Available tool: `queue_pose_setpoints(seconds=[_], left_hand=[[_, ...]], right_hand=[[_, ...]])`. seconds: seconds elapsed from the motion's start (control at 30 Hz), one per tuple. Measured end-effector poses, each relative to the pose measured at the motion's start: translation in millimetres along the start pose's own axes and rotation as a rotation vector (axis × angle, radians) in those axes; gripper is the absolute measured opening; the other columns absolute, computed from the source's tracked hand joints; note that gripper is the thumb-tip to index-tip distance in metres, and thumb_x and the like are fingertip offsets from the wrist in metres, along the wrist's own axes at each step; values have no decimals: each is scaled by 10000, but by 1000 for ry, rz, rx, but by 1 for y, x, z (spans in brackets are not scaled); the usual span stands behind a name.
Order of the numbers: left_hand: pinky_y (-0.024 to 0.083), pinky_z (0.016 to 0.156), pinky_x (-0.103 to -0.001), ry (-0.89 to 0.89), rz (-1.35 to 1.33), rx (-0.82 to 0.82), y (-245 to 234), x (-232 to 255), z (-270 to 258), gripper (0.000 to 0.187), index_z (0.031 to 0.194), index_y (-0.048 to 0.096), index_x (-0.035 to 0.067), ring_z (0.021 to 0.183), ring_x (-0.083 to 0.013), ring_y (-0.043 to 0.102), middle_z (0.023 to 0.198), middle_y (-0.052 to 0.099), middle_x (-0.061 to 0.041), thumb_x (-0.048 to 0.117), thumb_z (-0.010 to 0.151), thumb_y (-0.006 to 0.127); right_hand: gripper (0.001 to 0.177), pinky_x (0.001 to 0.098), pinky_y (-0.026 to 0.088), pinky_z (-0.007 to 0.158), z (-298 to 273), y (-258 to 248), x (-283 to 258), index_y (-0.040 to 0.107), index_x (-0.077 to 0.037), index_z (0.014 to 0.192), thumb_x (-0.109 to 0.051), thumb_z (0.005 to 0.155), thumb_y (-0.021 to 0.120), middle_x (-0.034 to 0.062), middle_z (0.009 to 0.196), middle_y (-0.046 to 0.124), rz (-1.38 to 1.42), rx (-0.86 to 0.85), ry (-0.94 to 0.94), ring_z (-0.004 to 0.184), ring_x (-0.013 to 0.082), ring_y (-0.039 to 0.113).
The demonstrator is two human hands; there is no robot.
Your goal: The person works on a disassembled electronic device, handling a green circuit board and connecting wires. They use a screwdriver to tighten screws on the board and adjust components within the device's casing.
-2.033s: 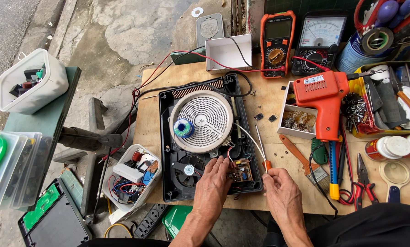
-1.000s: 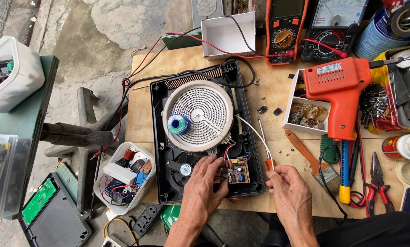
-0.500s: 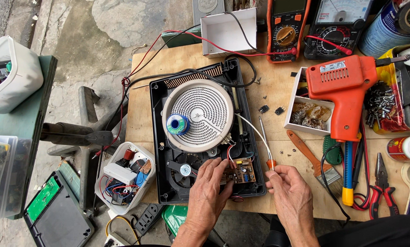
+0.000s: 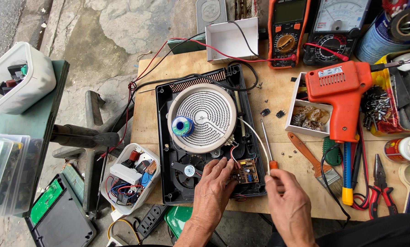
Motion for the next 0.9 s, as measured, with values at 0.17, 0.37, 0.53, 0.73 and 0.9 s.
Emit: queue_pose_setpoints(seconds=[0.17,0.37,0.53,0.73,0.9], left_hand=[[521,1153,-452,79,-5,109,-7,9,-5,560,1510,624,70,1336,-368,590,1465,675,-151,193,991,793],[556,1093,-457,-3,3,88,2,2,-7,571,1518,626,103,1373,-351,558,1463,658,-126,197,981,796],[599,1001,-493,-31,-5,52,7,-3,-9,589,1533,616,107,1404,-357,529,1490,644,-124,194,980,797],[611,968,-517,-46,0,48,10,-6,-9,604,1543,606,106,1426,-359,510,1514,631,-133,193,973,787],[602,1002,-513,-32,-20,73,11,-7,-9,611,1544,604,90,1428,-366,511,1514,631,-147,175,967,790]], right_hand=[[375,521,515,1142,-32,31,-30,727,-127,1328,-352,1036,658,87,1446,709,-416,111,-829,1342,306,640],[347,379,590,1113,-11,-1,-5,875,-166,1205,-367,1016,664,55,1385,811,-93,37,-391,1283,195,741],[307,351,618,628,36,-29,19,677,-125,1435,-192,1158,564,90,1037,801,-135,138,-63,786,216,723],[305,499,643,909,70,-15,15,752,-95,1359,-192,1089,649,109,1094,861,-374,330,-356,956,335,822],[144,492,611,710,84,-6,21,767,-119,1182,-146,1078,671,77,1010,838,-423,410,-439,823,308,774]])
Point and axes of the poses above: each hand's wrist, its own z-axis towards the middle knuckle, its own y-axis out of the palm, x = y × z, the point moved 8 cm from there along z, towards the middle knuckle
